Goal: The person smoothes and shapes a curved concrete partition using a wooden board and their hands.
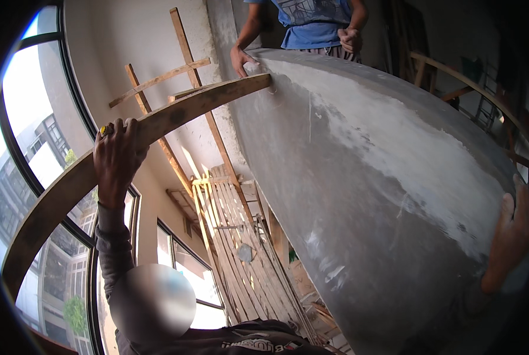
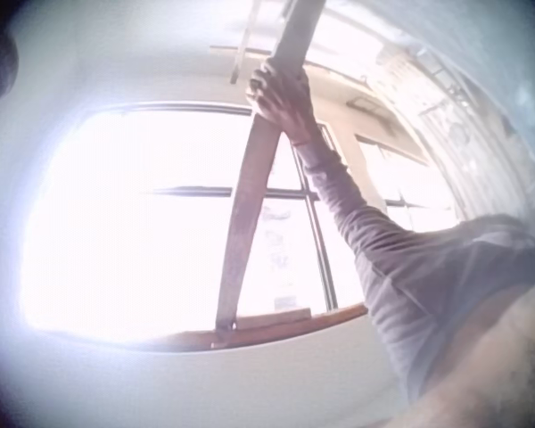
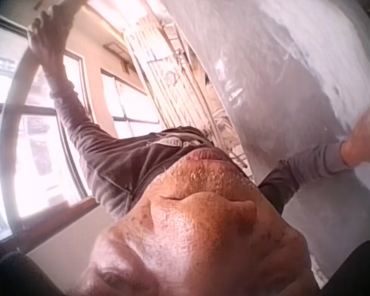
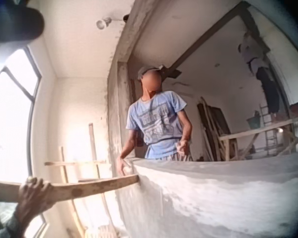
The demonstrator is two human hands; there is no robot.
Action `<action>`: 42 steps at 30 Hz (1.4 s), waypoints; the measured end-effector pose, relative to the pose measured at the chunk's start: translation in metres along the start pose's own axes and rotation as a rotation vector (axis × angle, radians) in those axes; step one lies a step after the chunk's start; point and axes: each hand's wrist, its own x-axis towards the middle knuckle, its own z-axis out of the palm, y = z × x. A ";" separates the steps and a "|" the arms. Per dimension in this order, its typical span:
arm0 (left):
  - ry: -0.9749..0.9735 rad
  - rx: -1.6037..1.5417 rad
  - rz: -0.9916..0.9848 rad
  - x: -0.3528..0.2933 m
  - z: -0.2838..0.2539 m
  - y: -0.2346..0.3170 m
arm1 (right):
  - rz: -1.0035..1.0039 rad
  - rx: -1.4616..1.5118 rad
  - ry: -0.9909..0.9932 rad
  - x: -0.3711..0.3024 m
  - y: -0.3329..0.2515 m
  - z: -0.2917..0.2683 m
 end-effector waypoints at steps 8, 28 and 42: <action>-0.059 -0.008 -0.041 -0.004 0.003 0.002 | -0.029 -0.020 0.020 -0.001 0.005 0.001; 0.121 -0.007 0.019 -0.006 0.006 0.004 | 0.019 0.007 0.002 -0.003 -0.005 -0.001; 0.208 -0.538 -0.004 -0.053 -0.019 0.052 | 0.037 -0.037 -0.010 -0.006 -0.005 0.003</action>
